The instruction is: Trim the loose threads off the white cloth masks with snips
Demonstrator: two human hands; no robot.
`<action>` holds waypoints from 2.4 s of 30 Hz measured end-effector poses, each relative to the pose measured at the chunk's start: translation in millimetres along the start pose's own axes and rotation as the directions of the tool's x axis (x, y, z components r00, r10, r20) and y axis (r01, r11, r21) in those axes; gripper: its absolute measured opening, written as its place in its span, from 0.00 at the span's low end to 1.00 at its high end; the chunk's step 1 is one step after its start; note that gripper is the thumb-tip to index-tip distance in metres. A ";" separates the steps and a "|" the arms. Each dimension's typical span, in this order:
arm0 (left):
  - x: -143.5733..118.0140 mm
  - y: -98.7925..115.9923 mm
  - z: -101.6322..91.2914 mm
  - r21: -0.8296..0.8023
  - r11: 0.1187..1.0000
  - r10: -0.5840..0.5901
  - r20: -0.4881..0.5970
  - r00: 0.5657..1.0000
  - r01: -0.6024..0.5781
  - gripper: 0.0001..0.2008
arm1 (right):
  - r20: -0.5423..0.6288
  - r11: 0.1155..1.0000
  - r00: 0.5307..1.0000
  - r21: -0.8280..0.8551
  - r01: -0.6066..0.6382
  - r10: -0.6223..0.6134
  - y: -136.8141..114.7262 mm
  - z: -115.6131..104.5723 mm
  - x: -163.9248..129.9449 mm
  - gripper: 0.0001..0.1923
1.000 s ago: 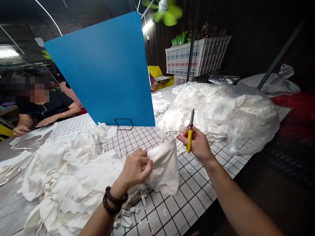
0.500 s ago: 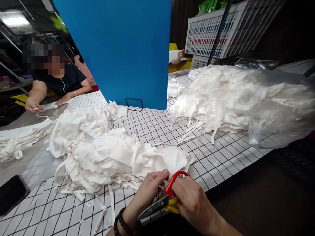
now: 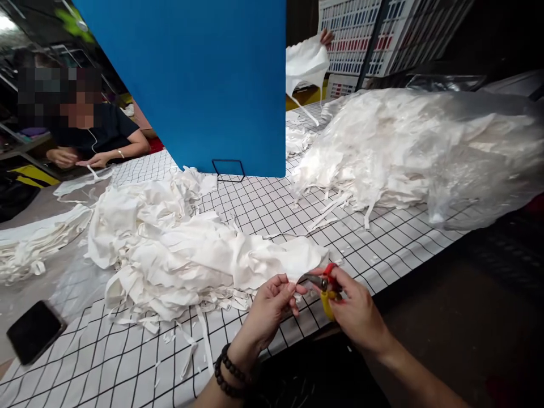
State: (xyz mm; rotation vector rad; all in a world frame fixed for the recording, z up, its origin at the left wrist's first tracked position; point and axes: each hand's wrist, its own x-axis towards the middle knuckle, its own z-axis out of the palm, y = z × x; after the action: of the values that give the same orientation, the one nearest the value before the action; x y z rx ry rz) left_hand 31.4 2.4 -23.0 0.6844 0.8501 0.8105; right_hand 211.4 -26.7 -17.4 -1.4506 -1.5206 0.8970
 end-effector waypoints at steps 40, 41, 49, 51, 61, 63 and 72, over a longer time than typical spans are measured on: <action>0.7 -5.9 3.9 0.551 0.742 0.445 0.020 0.895 -0.381 0.10 | 0.193 0.844 0.981 -0.529 0.087 0.020 -14.2 -31.6 1.2 0.22; 0.0 -5.3 4.5 0.572 0.720 0.457 0.037 0.889 -0.394 0.10 | 0.190 0.839 0.982 -0.536 0.092 0.014 -14.1 -30.7 2.1 0.22; -1.0 -3.3 7.8 0.582 0.699 0.476 0.054 0.878 -0.415 0.07 | 0.172 0.843 0.985 -0.525 0.115 -0.027 -15.2 -27.1 4.8 0.18; -0.8 -3.3 8.0 0.571 0.708 0.476 0.048 0.878 -0.416 0.07 | 0.169 0.843 0.985 -0.526 0.110 -0.023 -15.4 -26.1 4.6 0.18; 0.1 -3.2 4.8 0.599 0.695 0.451 0.067 0.890 -0.397 0.13 | 0.178 0.820 0.983 -0.569 0.060 0.051 -13.7 -24.7 3.1 0.14; -0.6 -2.9 4.3 0.604 0.696 0.441 0.067 0.895 -0.388 0.13 | 0.189 0.819 0.981 -0.569 0.070 0.047 -13.2 -25.8 2.8 0.14; -3.6 3.1 4.4 0.606 0.688 0.436 0.097 0.895 -0.400 0.13 | 0.189 0.826 0.982 -0.554 0.101 0.007 -14.3 -27.2 5.0 0.16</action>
State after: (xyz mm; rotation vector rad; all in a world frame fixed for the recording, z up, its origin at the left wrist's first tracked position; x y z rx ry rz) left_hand 32.6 0.1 -17.1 1.4917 1.0354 0.9674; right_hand 230.6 -24.2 7.0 -1.7633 -2.0726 0.5784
